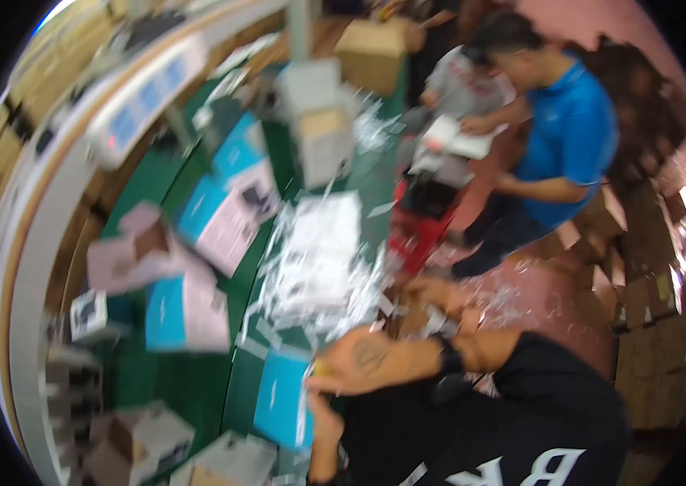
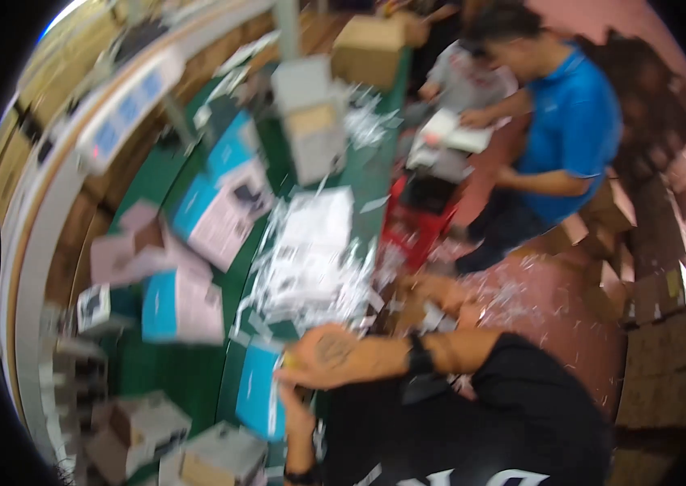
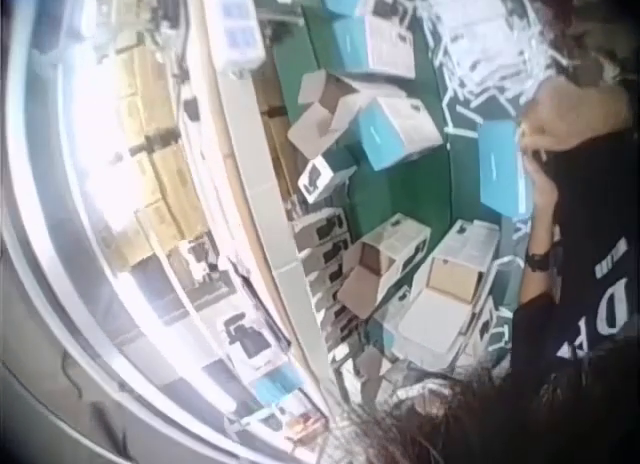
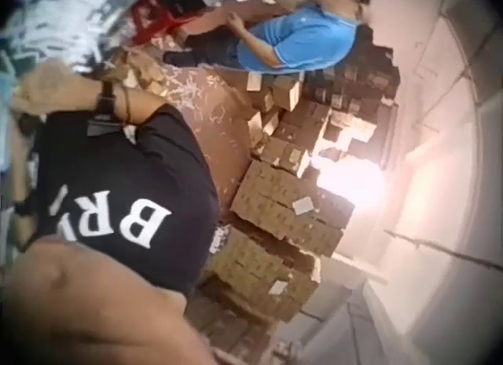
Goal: The person unboxes a microphone by cutting the tape on the box with a utility knife, removing the manual, and setting the box aside. They then write in a notebook before picking up another box to cut its tape and remove its manual.
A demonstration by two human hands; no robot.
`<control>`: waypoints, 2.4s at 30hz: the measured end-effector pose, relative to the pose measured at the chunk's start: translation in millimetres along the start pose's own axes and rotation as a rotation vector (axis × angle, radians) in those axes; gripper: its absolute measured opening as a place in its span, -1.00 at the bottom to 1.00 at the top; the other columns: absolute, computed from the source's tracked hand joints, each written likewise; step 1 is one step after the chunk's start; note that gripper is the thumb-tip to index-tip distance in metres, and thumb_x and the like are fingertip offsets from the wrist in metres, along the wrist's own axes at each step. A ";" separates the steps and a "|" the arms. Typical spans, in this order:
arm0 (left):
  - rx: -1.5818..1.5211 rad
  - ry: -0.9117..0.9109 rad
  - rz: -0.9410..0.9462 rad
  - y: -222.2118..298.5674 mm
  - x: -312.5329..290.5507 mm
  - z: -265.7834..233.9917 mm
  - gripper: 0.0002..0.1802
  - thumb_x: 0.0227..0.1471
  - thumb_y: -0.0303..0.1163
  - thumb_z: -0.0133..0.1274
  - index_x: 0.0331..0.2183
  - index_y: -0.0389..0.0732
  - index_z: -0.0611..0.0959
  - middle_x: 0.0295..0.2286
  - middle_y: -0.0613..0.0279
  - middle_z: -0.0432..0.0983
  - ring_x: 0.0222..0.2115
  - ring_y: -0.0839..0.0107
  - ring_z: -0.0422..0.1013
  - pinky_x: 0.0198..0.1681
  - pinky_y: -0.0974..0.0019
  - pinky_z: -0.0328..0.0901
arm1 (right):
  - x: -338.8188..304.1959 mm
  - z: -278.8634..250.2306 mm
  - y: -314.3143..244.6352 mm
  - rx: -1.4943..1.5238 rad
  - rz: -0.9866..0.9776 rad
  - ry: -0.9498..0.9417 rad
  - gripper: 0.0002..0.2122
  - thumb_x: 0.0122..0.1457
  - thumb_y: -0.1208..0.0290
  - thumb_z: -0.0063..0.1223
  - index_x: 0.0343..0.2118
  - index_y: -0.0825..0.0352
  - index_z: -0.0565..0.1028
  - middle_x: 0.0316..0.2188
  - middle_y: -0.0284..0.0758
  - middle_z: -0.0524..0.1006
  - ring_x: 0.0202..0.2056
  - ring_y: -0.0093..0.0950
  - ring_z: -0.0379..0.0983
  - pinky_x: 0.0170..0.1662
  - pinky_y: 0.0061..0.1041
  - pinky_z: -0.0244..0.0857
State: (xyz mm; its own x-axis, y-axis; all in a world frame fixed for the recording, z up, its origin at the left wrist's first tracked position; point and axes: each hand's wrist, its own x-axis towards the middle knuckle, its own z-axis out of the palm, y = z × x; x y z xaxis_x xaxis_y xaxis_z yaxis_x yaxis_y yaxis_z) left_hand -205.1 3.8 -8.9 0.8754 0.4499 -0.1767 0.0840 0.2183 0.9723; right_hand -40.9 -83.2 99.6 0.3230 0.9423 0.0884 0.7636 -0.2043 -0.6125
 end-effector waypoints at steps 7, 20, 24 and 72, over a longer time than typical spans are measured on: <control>0.652 -0.084 0.403 -117.8 3.6 -61.1 -0.59 0.15 -0.32 0.15 0.00 -0.30 0.61 -0.14 -0.20 0.57 -0.09 -0.02 0.51 0.00 0.09 0.42 | -10.6 -25.8 -4.2 0.459 -0.265 -0.232 -0.52 0.34 0.03 -0.04 -0.62 0.32 0.44 -0.68 -0.14 0.45 -0.62 -0.10 0.39 -0.53 -0.27 0.25; 0.453 0.145 -0.228 -112.8 0.4 -65.9 -0.61 0.32 -0.34 -0.03 0.07 -0.39 0.52 -0.06 0.05 0.50 -0.10 0.25 0.43 -0.01 0.18 0.36 | -15.6 -76.1 116.4 -0.178 -0.031 -0.328 -0.55 -0.06 0.03 0.33 -0.16 0.20 0.55 -0.48 -0.20 0.59 -0.34 -0.11 0.57 -0.27 -0.19 0.42; 0.252 0.214 -0.275 -46.3 14.9 -29.9 -0.62 0.32 -0.35 -0.01 0.06 -0.39 0.53 -0.07 0.06 0.51 -0.11 0.26 0.43 -0.02 0.19 0.36 | 22.9 -34.9 67.5 0.378 -0.277 -0.053 -0.44 -0.06 0.07 0.37 0.00 0.16 0.43 -0.34 -0.17 0.59 -0.28 -0.14 0.56 -0.22 -0.22 0.41; 1.109 0.132 0.278 79.6 -61.6 -51.1 -0.32 -0.12 -0.33 0.35 0.11 0.04 0.60 0.28 -0.10 0.15 0.31 -0.32 -0.07 0.29 -0.26 -0.08 | 7.3 18.6 87.4 0.150 -0.707 -0.029 -0.55 0.08 0.36 0.33 0.08 0.11 0.54 -0.53 -0.46 0.37 -0.62 -0.52 0.40 -0.60 -0.52 0.29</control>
State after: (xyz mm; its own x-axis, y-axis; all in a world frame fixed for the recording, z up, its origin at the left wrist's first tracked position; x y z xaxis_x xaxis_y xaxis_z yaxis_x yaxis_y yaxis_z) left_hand -276.7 37.8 71.6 0.8783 0.4644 0.1136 0.3259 -0.7554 0.5685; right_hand 17.8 -89.3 32.1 -0.2365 0.8424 0.4842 0.6987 0.4937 -0.5177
